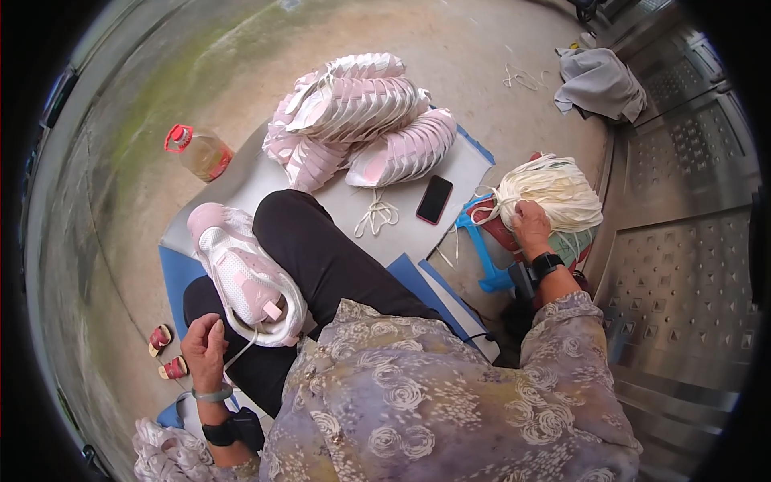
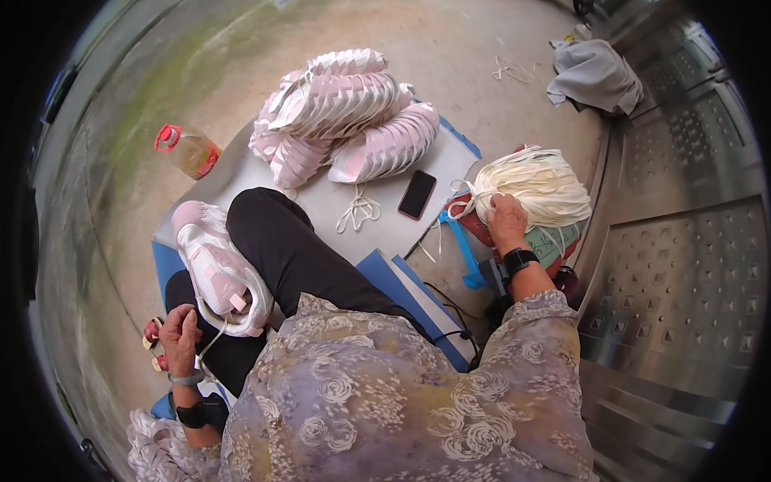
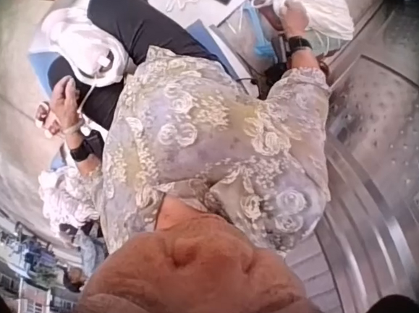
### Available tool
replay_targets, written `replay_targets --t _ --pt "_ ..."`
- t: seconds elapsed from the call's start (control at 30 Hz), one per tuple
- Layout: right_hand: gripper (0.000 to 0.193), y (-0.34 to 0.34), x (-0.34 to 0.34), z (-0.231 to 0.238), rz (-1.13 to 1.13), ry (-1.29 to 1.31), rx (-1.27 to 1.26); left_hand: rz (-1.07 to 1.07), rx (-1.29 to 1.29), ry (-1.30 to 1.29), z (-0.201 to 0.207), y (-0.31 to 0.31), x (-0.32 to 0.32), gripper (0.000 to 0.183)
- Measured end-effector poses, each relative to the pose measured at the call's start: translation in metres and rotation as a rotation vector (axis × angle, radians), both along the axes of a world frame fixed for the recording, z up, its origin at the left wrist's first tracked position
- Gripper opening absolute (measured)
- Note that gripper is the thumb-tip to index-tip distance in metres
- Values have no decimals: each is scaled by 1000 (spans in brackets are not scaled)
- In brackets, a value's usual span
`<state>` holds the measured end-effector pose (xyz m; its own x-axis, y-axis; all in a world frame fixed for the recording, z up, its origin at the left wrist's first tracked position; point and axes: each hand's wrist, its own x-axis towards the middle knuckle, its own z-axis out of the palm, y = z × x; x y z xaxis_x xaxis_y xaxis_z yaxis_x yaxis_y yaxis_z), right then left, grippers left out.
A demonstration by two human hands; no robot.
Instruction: The recorder laces a white and pink sneaker while sitting in a component storage area.
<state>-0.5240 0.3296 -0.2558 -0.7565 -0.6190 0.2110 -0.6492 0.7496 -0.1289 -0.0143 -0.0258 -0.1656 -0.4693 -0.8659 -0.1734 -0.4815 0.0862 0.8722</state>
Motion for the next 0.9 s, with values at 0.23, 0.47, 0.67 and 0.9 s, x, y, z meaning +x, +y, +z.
replay_targets --t 0.23,0.47,0.67,0.9 --pt "13 -4 4 -1 -158 -172 -91 -4 26 -54 9 -3 -7 12" --pt "7 -2 11 -4 -124 -52 -56 -33 56 -69 6 -11 -7 14" --pt "7 -22 22 20 23 50 -184 8 95 -22 15 -14 -7 18" --pt "4 -182 115 100 493 -826 -208 -260 252 360 72 -9 -80 43"
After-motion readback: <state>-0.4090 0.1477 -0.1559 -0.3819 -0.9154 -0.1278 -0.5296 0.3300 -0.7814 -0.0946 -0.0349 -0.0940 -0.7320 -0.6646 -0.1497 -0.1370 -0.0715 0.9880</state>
